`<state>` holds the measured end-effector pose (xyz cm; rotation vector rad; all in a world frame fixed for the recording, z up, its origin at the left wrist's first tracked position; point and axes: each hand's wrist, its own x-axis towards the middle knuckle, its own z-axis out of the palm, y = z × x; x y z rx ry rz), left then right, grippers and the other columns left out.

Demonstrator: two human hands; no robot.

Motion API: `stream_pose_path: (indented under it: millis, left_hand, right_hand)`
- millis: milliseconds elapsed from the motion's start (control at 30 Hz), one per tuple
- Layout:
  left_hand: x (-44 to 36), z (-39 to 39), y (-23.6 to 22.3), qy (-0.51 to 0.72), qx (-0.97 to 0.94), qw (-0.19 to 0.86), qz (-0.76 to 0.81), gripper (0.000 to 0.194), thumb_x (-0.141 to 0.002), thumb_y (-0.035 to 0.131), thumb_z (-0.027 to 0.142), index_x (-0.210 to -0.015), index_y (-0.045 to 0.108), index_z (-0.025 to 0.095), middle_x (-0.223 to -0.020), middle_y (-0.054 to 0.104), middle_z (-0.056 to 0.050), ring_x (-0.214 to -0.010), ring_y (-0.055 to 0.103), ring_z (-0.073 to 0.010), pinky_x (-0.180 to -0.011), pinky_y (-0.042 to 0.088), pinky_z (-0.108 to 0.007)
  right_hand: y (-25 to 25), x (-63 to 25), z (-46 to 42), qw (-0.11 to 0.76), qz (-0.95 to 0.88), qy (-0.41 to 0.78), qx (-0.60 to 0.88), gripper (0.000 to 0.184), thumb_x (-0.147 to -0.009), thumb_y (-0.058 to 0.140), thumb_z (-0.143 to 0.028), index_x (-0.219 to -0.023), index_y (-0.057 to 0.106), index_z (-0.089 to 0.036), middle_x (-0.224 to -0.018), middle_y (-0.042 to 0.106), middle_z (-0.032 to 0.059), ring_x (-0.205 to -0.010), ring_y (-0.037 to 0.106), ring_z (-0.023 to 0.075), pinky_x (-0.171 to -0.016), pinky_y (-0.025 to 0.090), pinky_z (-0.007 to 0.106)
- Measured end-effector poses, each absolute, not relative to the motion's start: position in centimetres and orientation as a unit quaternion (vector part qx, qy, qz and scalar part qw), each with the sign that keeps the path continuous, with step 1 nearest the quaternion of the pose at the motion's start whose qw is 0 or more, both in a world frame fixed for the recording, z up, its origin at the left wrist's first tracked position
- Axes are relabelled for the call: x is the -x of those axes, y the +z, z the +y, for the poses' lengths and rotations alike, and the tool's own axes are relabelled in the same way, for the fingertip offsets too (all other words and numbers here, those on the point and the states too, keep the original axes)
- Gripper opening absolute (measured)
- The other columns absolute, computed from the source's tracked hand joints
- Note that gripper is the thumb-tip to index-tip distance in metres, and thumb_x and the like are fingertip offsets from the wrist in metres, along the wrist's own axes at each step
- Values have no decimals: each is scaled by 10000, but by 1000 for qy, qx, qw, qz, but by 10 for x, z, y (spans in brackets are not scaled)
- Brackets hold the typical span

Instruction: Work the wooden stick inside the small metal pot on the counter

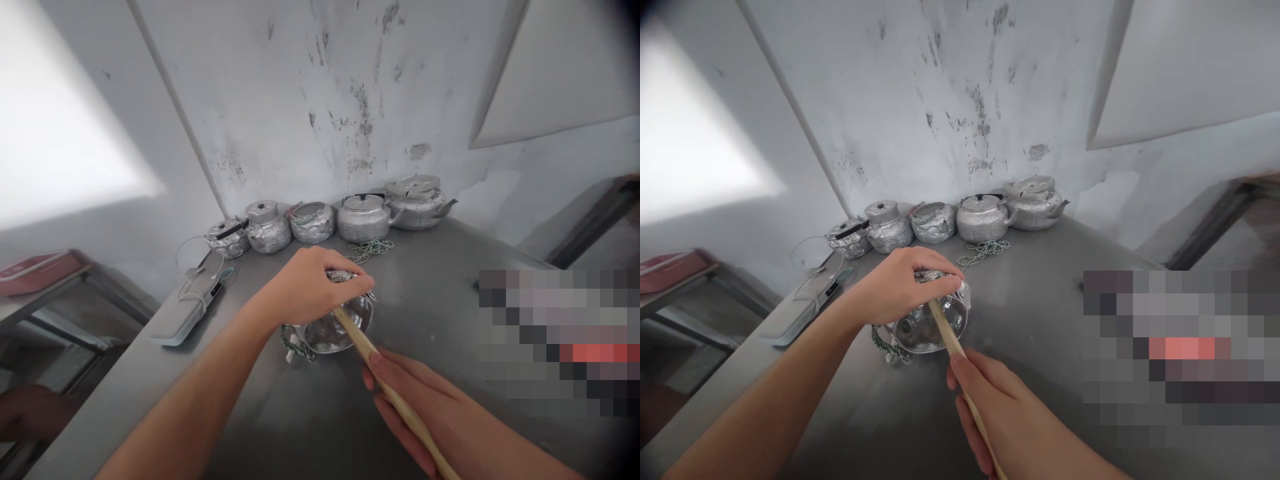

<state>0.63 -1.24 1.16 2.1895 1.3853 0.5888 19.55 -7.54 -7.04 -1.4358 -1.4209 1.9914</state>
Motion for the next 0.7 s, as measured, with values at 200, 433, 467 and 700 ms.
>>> stream_pose_path:
  millis: [200,433,467,700]
  left_hand:
    - [-5,-11,10,224,-800,241,501,317,-947,600,522,-1059,805,307,-1152,746,6,-954,681,-223,-849,509,-310]
    - [-6,-12,10,221,-798,242,506,308,-948,604,507,-1066,805,304,-1122,751,-4,-968,678,-229,-841,510,-313]
    - [-6,-12,10,221,-798,243,505,308,-948,605,507,-1066,805,304,-1119,752,-5,-970,677,-230,-844,510,-314]
    - [-5,-11,10,224,-800,239,502,307,-948,607,511,-1059,809,307,-1131,750,0,-989,677,-233,-878,504,-317]
  right_hand:
    - [-71,-197,-77,156,-496,695,496,487,-1046,259,-562,-871,600,-261,-482,442,-54,-402,374,114,-391,314,209]
    - [-70,-196,-77,160,-495,699,491,477,-1056,255,-526,-873,602,-255,-472,429,-58,-398,367,111,-390,310,201]
    - [-70,-196,-77,161,-493,699,492,486,-1056,242,-528,-875,602,-255,-471,425,-59,-396,366,111,-388,310,201]
    - [-69,-197,-77,157,-476,712,492,470,-1049,240,-546,-924,597,-267,-523,444,-56,-407,381,106,-383,305,190]
